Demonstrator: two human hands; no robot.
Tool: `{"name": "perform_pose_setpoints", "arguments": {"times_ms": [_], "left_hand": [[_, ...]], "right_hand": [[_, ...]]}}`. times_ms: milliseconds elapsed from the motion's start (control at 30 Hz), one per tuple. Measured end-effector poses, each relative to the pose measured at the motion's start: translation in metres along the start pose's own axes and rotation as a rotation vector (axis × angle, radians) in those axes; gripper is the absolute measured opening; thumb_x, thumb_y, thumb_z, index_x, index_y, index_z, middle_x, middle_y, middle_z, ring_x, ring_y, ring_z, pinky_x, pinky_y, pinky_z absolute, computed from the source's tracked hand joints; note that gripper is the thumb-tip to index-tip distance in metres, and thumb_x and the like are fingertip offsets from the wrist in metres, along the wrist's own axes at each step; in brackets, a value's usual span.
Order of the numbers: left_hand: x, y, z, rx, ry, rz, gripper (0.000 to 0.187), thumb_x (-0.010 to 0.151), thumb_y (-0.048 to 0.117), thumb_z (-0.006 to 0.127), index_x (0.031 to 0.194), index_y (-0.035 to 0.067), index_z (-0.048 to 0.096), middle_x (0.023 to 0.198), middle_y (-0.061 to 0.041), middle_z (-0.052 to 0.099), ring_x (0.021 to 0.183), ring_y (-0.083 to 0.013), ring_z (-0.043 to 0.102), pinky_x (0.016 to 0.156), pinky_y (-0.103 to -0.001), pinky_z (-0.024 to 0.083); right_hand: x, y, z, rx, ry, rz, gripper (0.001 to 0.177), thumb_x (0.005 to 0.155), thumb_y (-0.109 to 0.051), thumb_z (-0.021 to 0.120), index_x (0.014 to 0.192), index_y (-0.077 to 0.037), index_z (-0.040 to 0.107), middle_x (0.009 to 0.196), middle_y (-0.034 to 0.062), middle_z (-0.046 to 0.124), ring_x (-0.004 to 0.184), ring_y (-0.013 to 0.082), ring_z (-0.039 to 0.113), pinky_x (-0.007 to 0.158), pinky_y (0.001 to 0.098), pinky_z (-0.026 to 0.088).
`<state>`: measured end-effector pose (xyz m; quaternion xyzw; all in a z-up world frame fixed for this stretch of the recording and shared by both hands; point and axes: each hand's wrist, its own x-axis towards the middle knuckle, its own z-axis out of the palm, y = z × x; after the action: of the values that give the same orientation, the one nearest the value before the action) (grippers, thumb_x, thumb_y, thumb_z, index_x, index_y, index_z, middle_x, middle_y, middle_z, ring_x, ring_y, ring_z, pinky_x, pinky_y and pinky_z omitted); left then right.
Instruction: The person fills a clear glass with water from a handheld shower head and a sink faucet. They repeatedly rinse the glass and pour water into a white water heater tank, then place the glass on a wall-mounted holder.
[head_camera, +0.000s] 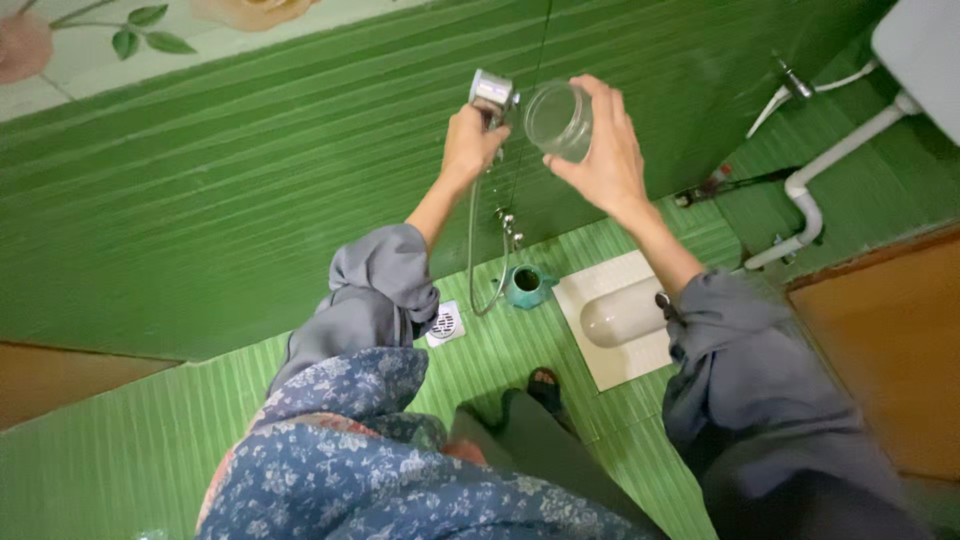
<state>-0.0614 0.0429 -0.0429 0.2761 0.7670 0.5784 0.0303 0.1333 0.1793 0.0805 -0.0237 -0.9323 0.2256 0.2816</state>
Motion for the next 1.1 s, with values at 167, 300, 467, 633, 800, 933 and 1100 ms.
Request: {"name": "perform_pose_setpoints", "arguments": {"times_ms": [167, 300, 467, 633, 800, 933, 1100], "left_hand": [[0.011, -0.004, 0.007, 0.155, -0.021, 0.216, 0.021, 0.080, 0.012, 0.076, 0.097, 0.001, 0.075, 0.084, -0.021, 0.073, 0.076, -0.0348, 0.072, 0.073, -0.042, 0.056], [0.024, -0.018, 0.017, 0.121, -0.012, 0.252, 0.022, 0.079, 0.016, 0.079, 0.096, 0.003, 0.075, 0.086, -0.019, 0.074, 0.078, -0.0346, 0.072, 0.071, -0.041, 0.056], [0.039, -0.047, 0.032, 0.084, -0.009, 0.080, 0.027, 0.079, 0.019, 0.079, 0.098, 0.002, 0.071, 0.085, -0.020, 0.073, 0.074, -0.0329, 0.072, 0.071, -0.041, 0.056], [0.055, -0.094, 0.057, 0.152, 0.032, 0.102, 0.033, 0.077, 0.020, 0.082, 0.102, 0.002, 0.072, 0.089, -0.020, 0.073, 0.081, -0.0336, 0.072, 0.074, -0.041, 0.056], [0.056, -0.133, 0.074, 0.175, -0.062, -0.011, 0.034, 0.078, 0.023, 0.082, 0.104, 0.002, 0.073, 0.086, -0.020, 0.073, 0.078, -0.0325, 0.073, 0.074, -0.041, 0.056], [0.055, -0.151, 0.080, 0.163, -0.047, 0.010, 0.034, 0.077, 0.022, 0.081, 0.104, 0.003, 0.072, 0.084, -0.020, 0.072, 0.074, -0.0305, 0.071, 0.071, -0.041, 0.055], [0.064, -0.156, 0.081, 0.176, -0.079, -0.065, 0.027, 0.078, 0.020, 0.080, 0.099, 0.004, 0.073, 0.082, -0.018, 0.071, 0.071, -0.0281, 0.069, 0.070, -0.040, 0.054]], "right_hand": [[0.002, 0.020, 0.003, 0.088, -0.007, -0.044, 0.097, 0.070, -0.015, 0.094, 0.150, -0.011, 0.038, 0.144, 0.0168, 0.049, 0.131, 0.0398, 0.054, 0.107, 0.0486, 0.047], [0.010, 0.036, 0.010, 0.131, -0.030, 0.007, 0.096, 0.070, -0.016, 0.093, 0.150, -0.012, 0.039, 0.144, 0.0164, 0.050, 0.130, 0.0388, 0.055, 0.107, 0.0476, 0.049], [0.018, 0.055, 0.020, 0.147, -0.072, 0.076, 0.096, 0.069, -0.017, 0.093, 0.148, -0.012, 0.039, 0.145, 0.0175, 0.049, 0.130, 0.0389, 0.054, 0.104, 0.0473, 0.049], [0.016, 0.076, 0.036, 0.217, -0.071, 0.080, 0.095, 0.069, -0.017, 0.092, 0.148, -0.012, 0.039, 0.144, 0.0174, 0.049, 0.132, 0.0377, 0.055, 0.107, 0.0461, 0.048], [0.005, 0.098, 0.049, 0.237, -0.110, 0.115, 0.095, 0.070, -0.017, 0.092, 0.148, -0.011, 0.038, 0.141, 0.0187, 0.051, 0.131, 0.0379, 0.055, 0.109, 0.0452, 0.047], [0.000, 0.116, 0.060, 0.236, -0.129, 0.129, 0.096, 0.068, -0.017, 0.092, 0.148, -0.010, 0.038, 0.141, 0.0201, 0.050, 0.131, 0.0392, 0.054, 0.108, 0.0463, 0.046], [-0.004, 0.132, 0.072, 0.230, -0.161, 0.178, 0.096, 0.068, -0.019, 0.092, 0.148, -0.011, 0.038, 0.139, 0.0197, 0.051, 0.129, 0.0391, 0.054, 0.107, 0.0466, 0.046]]}}
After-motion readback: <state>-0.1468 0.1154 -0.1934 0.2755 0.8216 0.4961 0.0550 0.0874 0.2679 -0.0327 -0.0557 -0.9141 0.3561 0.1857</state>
